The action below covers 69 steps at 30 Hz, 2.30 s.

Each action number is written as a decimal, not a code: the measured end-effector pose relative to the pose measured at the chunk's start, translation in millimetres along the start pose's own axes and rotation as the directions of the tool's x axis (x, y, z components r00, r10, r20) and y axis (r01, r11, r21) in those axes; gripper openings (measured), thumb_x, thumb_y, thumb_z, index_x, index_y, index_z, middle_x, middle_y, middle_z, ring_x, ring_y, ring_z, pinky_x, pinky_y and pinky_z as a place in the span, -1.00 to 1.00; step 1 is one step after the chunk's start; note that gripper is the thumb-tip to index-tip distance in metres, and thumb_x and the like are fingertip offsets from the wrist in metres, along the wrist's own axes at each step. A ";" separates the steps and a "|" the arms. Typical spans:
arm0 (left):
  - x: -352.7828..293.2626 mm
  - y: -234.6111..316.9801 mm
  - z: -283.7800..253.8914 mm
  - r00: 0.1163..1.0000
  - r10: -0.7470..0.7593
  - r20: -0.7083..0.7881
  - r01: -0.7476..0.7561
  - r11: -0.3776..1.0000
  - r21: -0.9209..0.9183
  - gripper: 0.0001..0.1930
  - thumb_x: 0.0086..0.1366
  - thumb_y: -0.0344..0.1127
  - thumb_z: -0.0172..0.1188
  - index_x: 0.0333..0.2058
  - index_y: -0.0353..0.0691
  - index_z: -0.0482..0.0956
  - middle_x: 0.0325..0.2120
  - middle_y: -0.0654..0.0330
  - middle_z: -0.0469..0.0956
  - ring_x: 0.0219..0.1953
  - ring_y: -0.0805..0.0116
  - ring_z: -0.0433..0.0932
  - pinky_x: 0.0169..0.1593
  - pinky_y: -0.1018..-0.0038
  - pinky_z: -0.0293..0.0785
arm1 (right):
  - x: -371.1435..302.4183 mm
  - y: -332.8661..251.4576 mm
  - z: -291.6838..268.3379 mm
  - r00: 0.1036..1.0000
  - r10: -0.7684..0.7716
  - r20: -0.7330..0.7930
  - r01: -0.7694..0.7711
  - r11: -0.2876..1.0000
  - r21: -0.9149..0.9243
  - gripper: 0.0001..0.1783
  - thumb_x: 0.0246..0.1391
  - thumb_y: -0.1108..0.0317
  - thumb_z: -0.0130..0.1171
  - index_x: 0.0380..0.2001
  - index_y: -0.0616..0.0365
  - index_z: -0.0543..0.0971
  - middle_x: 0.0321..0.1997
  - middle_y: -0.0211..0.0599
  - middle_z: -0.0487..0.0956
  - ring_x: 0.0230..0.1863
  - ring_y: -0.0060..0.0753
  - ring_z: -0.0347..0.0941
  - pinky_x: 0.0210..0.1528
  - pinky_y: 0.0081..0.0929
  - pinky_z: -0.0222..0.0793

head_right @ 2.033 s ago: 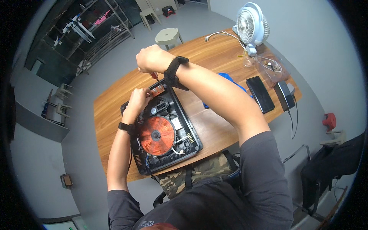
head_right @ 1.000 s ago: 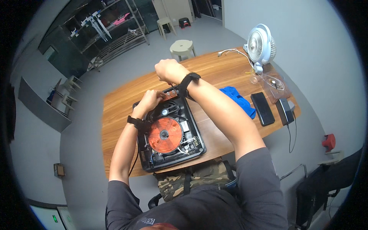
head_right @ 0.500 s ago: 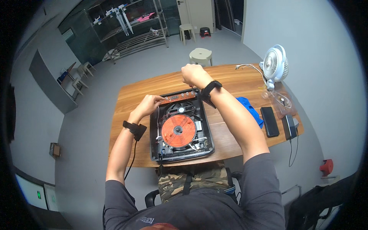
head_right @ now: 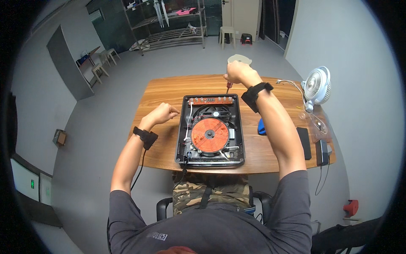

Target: The person assembles an electronic device on a wooden table. They use a screwdriver to secure components inside the device, connect a circuit board, and then flip the device to fasten the bottom cover.

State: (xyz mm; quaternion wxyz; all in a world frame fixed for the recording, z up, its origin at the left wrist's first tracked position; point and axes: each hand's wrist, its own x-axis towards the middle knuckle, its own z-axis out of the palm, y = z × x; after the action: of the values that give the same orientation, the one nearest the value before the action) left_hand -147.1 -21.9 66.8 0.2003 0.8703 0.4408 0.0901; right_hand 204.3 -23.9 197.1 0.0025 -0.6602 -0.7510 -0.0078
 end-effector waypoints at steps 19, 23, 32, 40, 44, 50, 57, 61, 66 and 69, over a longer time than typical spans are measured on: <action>28.5 81.0 26.0 0.985 -0.168 -0.042 0.013 0.316 -0.949 -0.57 0.57 -0.06 -0.04 0.09 -0.34 0.49 -0.07 0.12 0.66 -0.22 0.51 0.63 -0.15 0.59 0.59 | -40.0 -75.4 76.5 0.923 -0.041 -0.382 0.258 0.803 0.538 -0.48 0.16 0.01 0.23 -0.28 0.39 0.70 -0.47 0.28 0.63 -0.31 0.29 0.64 -0.16 -0.03 0.58; 35.3 88.7 38.4 0.996 -0.091 -0.019 0.009 0.295 -0.955 -0.59 0.53 -0.11 0.08 0.11 -0.36 0.48 -0.13 0.17 0.65 -0.21 0.50 0.64 -0.09 0.57 0.59 | -60.3 -74.6 89.0 0.975 -0.048 -0.216 0.153 0.853 0.500 -0.44 0.12 0.00 0.22 -0.22 0.43 0.64 -0.35 0.34 0.64 -0.19 0.32 0.63 -0.08 0.03 0.55; 70.6 134.0 79.2 1.000 0.022 0.007 -0.004 0.470 -0.883 -0.54 0.48 -0.16 0.17 0.19 -0.37 0.47 -0.09 0.17 0.63 -0.17 0.52 0.63 -0.04 0.53 0.58 | -106.0 -44.0 104.8 0.988 0.076 -0.135 -0.006 0.890 0.455 -0.47 0.23 0.05 0.07 -0.09 0.44 0.43 -0.20 0.37 0.62 -0.11 0.43 0.56 -0.04 0.16 0.48; 104.3 198.0 102.2 0.988 0.117 -0.101 -0.150 0.574 -0.805 -0.61 0.44 -0.19 0.17 0.10 -0.35 0.58 -0.21 0.20 0.69 -0.20 0.56 0.57 -0.08 0.53 0.51 | -134.3 10.8 126.2 0.956 0.204 -0.209 -0.114 0.920 0.376 -0.55 0.28 0.14 0.02 -0.11 0.40 0.31 -0.15 0.46 0.55 -0.16 0.47 0.54 -0.14 0.22 0.48; 111.3 219.0 130.5 0.986 0.146 -0.085 -0.168 0.791 -0.588 -0.61 0.40 -0.17 0.17 0.04 -0.35 0.61 -0.16 -0.06 0.72 -0.14 0.25 0.71 -0.04 0.34 0.58 | -147.9 38.7 163.3 0.946 0.253 -0.204 -0.174 0.925 0.338 -0.58 0.27 0.19 0.04 -0.09 0.40 0.30 -0.16 0.42 0.55 -0.18 0.45 0.56 -0.18 0.20 0.51; 100.8 222.5 174.3 0.898 0.398 0.189 -0.384 0.917 -0.109 -0.68 0.29 -0.16 0.15 -0.09 -0.18 0.69 -0.19 -0.11 0.68 -0.07 -0.11 0.64 0.05 -0.04 0.44 | -173.7 65.2 225.1 0.950 0.311 0.036 -0.307 0.900 0.309 -0.53 0.24 0.17 0.08 -0.04 0.37 0.28 -0.10 0.37 0.55 -0.12 0.41 0.57 -0.08 0.22 0.49; 94.7 223.0 206.7 0.890 0.284 0.356 -0.345 0.931 0.119 -0.57 0.35 -0.07 0.12 0.12 -0.08 0.52 0.07 0.05 0.62 0.21 -0.09 0.46 0.13 -0.39 0.11 | -180.7 58.5 246.4 0.944 0.329 -0.022 -0.306 0.899 0.314 -0.51 0.24 0.17 0.09 -0.02 0.39 0.27 -0.06 0.40 0.50 -0.16 0.39 0.59 -0.14 0.14 0.55; 91.7 225.0 216.8 0.895 0.290 0.338 -0.376 0.899 0.224 -0.56 0.36 -0.06 0.10 0.10 -0.20 0.51 -0.01 0.04 0.65 0.20 -0.06 0.46 0.17 -0.34 0.06 | -183.8 52.1 241.3 0.933 0.358 -0.037 -0.333 0.897 0.289 -0.51 0.27 0.14 0.09 -0.01 0.36 0.28 -0.04 0.35 0.48 -0.18 0.36 0.60 -0.17 0.12 0.57; 86.3 227.8 210.5 0.889 0.279 0.365 -0.367 0.908 0.201 -0.60 0.36 -0.07 0.10 0.05 -0.18 0.55 -0.04 0.04 0.67 0.22 -0.08 0.42 0.19 -0.33 0.03 | -182.0 53.4 245.7 0.941 0.338 -0.023 -0.324 0.917 0.232 -0.49 0.24 0.14 0.14 0.00 0.34 0.28 -0.02 0.34 0.48 -0.18 0.33 0.61 -0.18 0.08 0.59; 84.3 229.8 199.3 0.886 0.294 0.358 -0.355 0.927 0.119 -0.68 0.33 -0.10 0.13 -0.04 -0.09 0.62 -0.07 0.05 0.67 0.19 0.00 0.47 0.14 -0.31 0.06 | -183.4 57.4 239.0 0.948 0.317 0.001 -0.312 0.933 0.181 -0.43 0.21 0.05 0.19 0.00 0.33 0.31 0.00 0.32 0.47 -0.14 0.32 0.60 -0.16 0.06 0.58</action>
State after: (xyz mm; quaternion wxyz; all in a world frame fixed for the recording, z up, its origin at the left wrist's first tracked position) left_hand 137.5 -129.8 -16.6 0.1743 0.9489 0.2545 -0.0668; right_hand 286.3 -194.9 -44.0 0.0736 -0.7689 -0.6330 0.0509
